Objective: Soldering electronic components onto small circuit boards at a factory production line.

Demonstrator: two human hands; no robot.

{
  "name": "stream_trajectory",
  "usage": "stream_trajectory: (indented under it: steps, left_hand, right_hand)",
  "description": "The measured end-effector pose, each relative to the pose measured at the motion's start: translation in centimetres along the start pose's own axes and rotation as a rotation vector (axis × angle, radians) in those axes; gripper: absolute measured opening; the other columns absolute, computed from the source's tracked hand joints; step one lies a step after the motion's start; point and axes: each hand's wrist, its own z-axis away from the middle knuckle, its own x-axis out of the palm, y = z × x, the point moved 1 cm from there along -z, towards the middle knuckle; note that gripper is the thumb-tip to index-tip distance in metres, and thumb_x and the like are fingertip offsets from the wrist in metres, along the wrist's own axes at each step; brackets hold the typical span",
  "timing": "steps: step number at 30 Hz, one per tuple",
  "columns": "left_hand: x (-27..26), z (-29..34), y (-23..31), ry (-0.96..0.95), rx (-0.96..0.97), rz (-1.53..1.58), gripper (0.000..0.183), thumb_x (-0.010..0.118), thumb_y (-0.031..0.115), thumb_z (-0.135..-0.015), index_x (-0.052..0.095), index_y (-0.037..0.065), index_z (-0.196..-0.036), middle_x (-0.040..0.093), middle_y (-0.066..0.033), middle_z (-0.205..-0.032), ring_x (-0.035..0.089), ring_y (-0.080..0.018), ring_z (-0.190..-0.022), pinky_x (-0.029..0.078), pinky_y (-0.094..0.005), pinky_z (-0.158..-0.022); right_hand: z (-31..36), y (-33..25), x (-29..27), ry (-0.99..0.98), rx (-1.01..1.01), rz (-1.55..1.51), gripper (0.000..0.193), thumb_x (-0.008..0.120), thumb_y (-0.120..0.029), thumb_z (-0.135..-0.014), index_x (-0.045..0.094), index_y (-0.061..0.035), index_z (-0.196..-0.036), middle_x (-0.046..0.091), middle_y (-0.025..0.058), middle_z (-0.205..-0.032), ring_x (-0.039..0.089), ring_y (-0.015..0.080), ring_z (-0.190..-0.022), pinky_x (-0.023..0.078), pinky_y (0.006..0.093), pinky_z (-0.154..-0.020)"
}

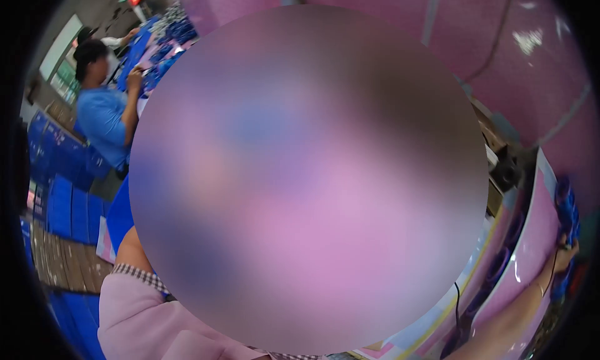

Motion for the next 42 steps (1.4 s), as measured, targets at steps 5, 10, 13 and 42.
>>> stream_trajectory:
  steps: [5, 10, 13, 42]
  left_hand:
    - [1.8, -3.8, -5.5, 0.056, -0.067, -0.114, 0.019, 0.063, 0.017, -0.082, 0.069, 0.012, -0.099, 0.061, -0.0139, -0.090, 0.062, -0.0334, -0.082, 0.050, -0.0456, -0.067]
    - [3.2, -7.6, -13.4, 0.224, -0.058, -0.096, 0.013, 0.059, 0.013, -0.082, 0.070, 0.007, -0.086, 0.061, -0.0204, -0.091, 0.065, -0.0384, -0.080, 0.052, -0.0476, -0.069]
    - [3.4, -8.9, -17.5, 0.326, -0.149, -0.114, 0.016, 0.058, 0.012, -0.083, 0.068, 0.005, -0.092, 0.058, -0.0235, -0.099, 0.064, -0.0410, -0.081, 0.053, -0.0470, -0.071]
    - [3.8, 4.6, 8.2, -0.245, 0.410, 0.537, 0.026, 0.075, 0.024, -0.073, 0.067, 0.000, -0.069, 0.063, -0.0138, -0.067, 0.056, -0.0281, -0.055, 0.043, -0.0368, -0.053]
  right_hand:
    - [0.5, -3.6, -3.9, 0.168, -0.003, -0.244, 0.062, 0.067, -0.058, -0.078, 0.058, -0.0138, -0.121, 0.063, 0.0137, -0.119, 0.060, 0.0315, -0.108, 0.045, 0.0392, -0.091]
    - [6.8, -19.4, -16.9, 0.089, 0.148, -0.824, 0.050, 0.076, -0.032, -0.080, 0.059, -0.0033, -0.116, 0.060, 0.0094, -0.105, 0.059, 0.0197, -0.092, 0.048, 0.0284, -0.083]
    - [15.7, -27.8, -28.1, -0.038, -0.023, -1.221, 0.032, 0.071, -0.014, -0.084, 0.053, -0.0049, -0.109, 0.051, 0.0000, -0.092, 0.051, 0.0097, -0.076, 0.045, 0.0246, -0.072]
    - [35.5, -35.2, -39.7, -0.385, -0.389, -1.035, 0.024, 0.072, 0.001, -0.070, 0.057, -0.0042, -0.088, 0.069, 0.0110, -0.097, 0.060, 0.0267, -0.089, 0.050, 0.0356, -0.079]
